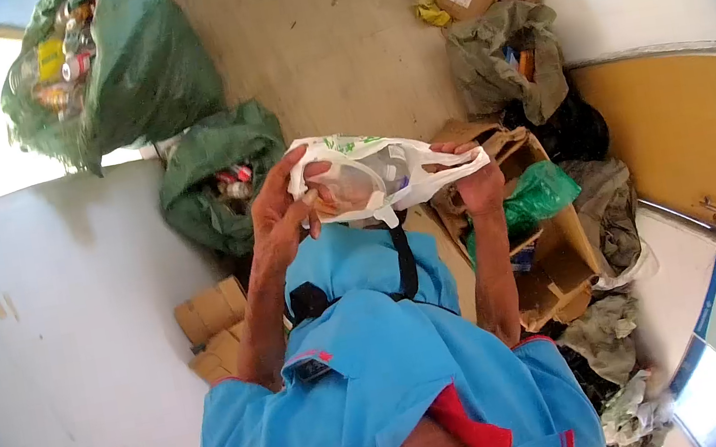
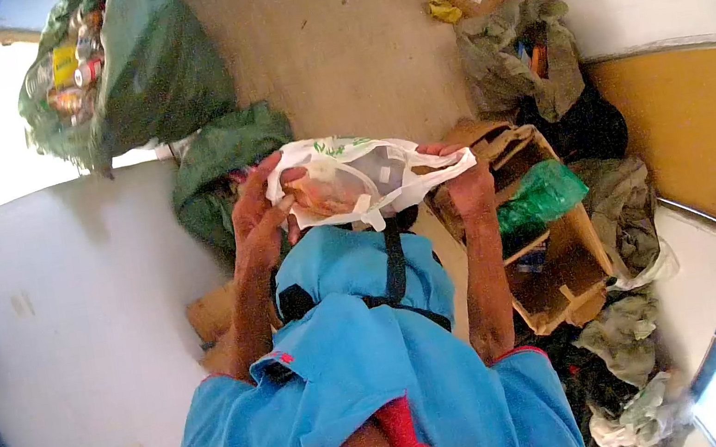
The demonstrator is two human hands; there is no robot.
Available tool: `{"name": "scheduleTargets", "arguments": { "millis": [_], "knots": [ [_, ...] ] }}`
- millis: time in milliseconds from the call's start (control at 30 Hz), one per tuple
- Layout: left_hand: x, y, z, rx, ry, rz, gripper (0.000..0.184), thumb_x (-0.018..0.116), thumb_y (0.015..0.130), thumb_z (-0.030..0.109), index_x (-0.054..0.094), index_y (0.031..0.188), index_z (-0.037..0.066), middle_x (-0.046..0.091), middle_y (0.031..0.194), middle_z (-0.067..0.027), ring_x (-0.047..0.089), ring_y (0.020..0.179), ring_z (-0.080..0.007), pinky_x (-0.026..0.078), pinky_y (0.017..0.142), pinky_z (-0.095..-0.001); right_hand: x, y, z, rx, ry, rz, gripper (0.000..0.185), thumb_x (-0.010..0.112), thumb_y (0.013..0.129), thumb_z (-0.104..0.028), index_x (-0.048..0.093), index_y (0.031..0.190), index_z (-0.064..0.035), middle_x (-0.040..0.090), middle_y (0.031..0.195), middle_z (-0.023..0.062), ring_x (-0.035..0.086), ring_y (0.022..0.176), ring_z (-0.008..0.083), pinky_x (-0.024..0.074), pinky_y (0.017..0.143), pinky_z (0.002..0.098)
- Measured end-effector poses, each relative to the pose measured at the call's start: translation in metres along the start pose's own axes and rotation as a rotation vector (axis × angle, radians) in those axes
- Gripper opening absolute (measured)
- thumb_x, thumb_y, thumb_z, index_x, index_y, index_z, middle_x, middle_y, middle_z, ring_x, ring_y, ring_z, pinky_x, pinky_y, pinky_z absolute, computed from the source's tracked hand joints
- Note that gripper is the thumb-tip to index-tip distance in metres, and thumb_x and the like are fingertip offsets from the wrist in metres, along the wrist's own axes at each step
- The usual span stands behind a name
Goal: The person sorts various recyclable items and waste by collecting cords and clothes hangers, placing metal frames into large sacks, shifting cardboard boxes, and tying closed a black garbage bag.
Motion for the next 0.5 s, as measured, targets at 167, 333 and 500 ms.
{"name": "scheduleTargets", "arguments": {
  "millis": [167, 333, 500],
  "knots": [
    [-0.019, 0.037, 0.007, -0.02, -0.011, -0.089, 0.052, 0.05, 0.082, -0.001, 0.034, 0.131, 0.001, 0.054, 0.113, -0.0173, 0.059, 0.083, -0.0173, 0.047, 0.045, -0.021, 0.007, 0.032, 0.011, 0.008, -0.187, 0.034, 0.044, 0.043, 0.088, -0.041, 0.058, 0.092, 0.0003, 0.055, 0.108, 0.0213, 0.049, 0.108, 0.0336, 0.0351, 0.096, 0.0457],
    [-0.013, 0.081, 0.026, -0.023, -0.075, -0.168, 0.047, 0.05, 0.085, 0.001, 0.037, 0.129, 0.002, 0.054, 0.112, -0.0158, 0.059, 0.083, -0.018, 0.047, 0.047, -0.0218, 0.026, 0.058, 0.005, -0.06, -0.174, 0.072, 0.027, 0.05, 0.084, -0.024, 0.06, 0.089, 0.0016, 0.057, 0.106, 0.0218, 0.052, 0.105, 0.034, 0.0419, 0.091, 0.0457],
    [-0.023, 0.13, 0.051, 0.027, -0.006, -0.113, 0.041, 0.055, 0.079, 0.0, 0.048, 0.119, -0.001, 0.057, 0.105, -0.0139, 0.058, 0.077, -0.0166, 0.048, 0.055, -0.025, 0.018, 0.094, 0.019, -0.036, -0.243, 0.214, 0.021, 0.048, 0.079, -0.007, 0.062, 0.091, 0.0017, 0.06, 0.105, 0.0175, 0.057, 0.098, 0.0267, 0.0449, 0.088, 0.0391]
  ]
}}
Point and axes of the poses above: each hand's wrist, its own y-axis towards the middle knuckle, its own x-axis out of the palm, z = x × y, the point moved 3 cm from there along y, towards the middle knuckle
